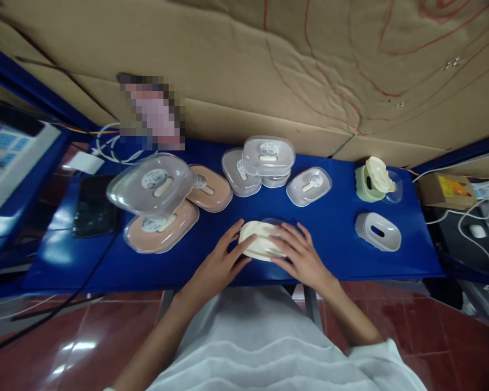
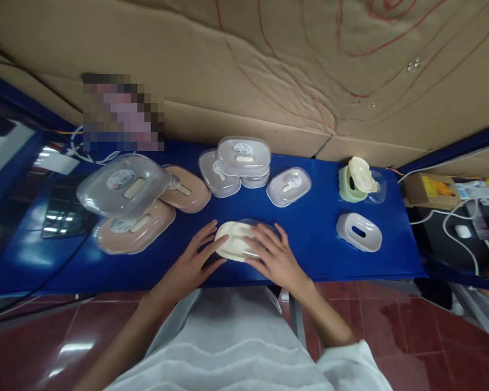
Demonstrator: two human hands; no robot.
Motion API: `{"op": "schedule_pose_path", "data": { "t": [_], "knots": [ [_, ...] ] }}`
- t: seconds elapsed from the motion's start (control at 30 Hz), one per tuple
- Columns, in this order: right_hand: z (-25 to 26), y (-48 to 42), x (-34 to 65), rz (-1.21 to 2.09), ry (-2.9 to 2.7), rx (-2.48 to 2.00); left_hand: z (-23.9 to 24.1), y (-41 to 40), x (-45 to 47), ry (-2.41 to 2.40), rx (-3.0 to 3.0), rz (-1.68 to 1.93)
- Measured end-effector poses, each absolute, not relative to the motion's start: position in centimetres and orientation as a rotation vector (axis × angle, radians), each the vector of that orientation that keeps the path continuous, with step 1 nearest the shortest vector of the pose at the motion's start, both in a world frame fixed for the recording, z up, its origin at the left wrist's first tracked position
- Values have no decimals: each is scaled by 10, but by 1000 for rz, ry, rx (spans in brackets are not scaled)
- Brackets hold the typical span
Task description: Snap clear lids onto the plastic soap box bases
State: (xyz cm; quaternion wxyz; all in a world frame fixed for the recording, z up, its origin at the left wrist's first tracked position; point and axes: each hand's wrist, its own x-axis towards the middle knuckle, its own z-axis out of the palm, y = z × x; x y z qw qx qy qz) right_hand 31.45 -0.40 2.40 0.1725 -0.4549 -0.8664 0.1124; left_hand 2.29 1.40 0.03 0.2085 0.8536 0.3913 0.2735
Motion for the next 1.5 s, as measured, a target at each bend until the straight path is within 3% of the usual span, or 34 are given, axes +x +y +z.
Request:
{"op": "schedule_pose_path", "data": {
  "t": [0.37,0.6,1.07,1.33,1.5],
  "knots": [
    [3,-4,265,102,-2588,-1255,-1,23,10,1050,2534,730],
    [13,-6,287,505,-2432,-1213,-2,27,18,1008,2630,692],
    [7,0,314,448,-2271,-1245,-6,28,32,992,2568,770],
    [10,9,321,121,-2134,-1716,3,29,29,857,2682,687],
    [19,-8,409,-228,-1827,-2010,11,25,7,943,2674,695]
  ]
}}
